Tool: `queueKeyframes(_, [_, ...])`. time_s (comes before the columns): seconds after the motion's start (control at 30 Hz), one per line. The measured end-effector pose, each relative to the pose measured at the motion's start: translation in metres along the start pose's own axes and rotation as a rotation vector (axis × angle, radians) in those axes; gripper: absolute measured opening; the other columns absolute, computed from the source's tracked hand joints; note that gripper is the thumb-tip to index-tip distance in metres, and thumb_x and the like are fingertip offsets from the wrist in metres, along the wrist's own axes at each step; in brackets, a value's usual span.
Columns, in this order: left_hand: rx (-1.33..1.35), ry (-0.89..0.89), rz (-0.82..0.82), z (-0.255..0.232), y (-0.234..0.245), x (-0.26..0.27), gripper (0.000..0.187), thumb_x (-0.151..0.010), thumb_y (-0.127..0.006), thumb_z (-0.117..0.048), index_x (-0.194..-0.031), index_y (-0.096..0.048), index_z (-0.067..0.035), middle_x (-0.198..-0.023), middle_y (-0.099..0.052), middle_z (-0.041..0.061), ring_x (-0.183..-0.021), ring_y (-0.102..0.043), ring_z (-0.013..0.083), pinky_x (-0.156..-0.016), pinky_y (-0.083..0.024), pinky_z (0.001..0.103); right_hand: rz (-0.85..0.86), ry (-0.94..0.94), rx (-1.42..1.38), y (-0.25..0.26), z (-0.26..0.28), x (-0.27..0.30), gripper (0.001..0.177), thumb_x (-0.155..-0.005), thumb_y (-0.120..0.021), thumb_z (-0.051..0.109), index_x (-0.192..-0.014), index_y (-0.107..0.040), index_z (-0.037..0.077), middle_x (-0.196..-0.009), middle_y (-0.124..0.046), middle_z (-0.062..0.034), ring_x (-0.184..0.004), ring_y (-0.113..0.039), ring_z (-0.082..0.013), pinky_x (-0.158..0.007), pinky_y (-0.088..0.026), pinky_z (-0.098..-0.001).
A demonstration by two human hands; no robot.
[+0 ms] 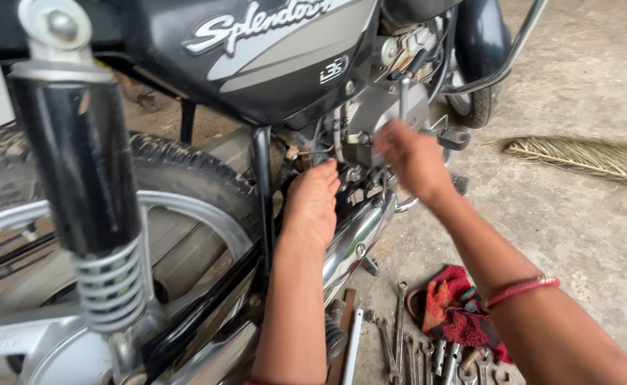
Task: The person uses wrenches to loosen and remove parts from the engine area of a motorcycle, then reaches for different tools and small components laid out on a cloth on the floor.
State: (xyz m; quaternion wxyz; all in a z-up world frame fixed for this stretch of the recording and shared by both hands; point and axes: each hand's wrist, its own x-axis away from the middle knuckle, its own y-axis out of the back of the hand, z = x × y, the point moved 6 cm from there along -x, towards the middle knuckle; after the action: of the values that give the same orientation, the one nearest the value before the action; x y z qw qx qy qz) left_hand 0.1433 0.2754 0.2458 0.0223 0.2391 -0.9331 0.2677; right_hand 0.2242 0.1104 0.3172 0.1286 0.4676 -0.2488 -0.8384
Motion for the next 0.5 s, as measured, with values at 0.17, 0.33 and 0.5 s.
queueKeyframes(0.17, [-0.003,0.021,-0.037,-0.001,0.002,0.002,0.069,-0.087,-0.066,-0.03,-0.147,-0.05,0.001,-0.155,-0.049,0.02,-0.147,-0.042,0.0293,-0.123,-0.016,0.044,-0.166,-0.191,-0.244,0.03,0.005,-0.018,0.003,-0.102,-0.06,0.005,-0.104,-0.061,0.006,-0.096,-0.074,-0.009,-0.083,-0.076,-0.0193,-0.069,-0.062,-0.0299])
queueKeyframes(0.33, [-0.044,-0.005,-0.039,-0.001,-0.001,0.003,0.068,-0.086,-0.067,-0.032,-0.144,-0.053,0.001,-0.154,-0.052,0.019,-0.145,-0.044,0.0299,-0.122,-0.018,0.045,-0.181,-0.103,-0.38,0.053,0.04,-0.032,0.005,-0.105,-0.064,0.004,-0.105,-0.06,0.005,-0.091,-0.072,-0.0067,-0.081,-0.071,-0.0161,-0.069,-0.065,-0.0273])
queueKeyframes(0.5, [-0.007,0.003,-0.021,-0.001,-0.002,0.005,0.065,-0.086,-0.067,-0.031,-0.142,-0.054,-0.001,-0.152,-0.054,0.018,-0.144,-0.046,0.0292,-0.12,-0.02,0.044,-0.094,-0.044,-0.28,0.035,0.073,-0.024,0.01,-0.1,-0.07,0.006,-0.1,-0.061,0.003,-0.075,-0.07,-0.0108,-0.066,-0.068,-0.0152,-0.061,-0.054,-0.0316])
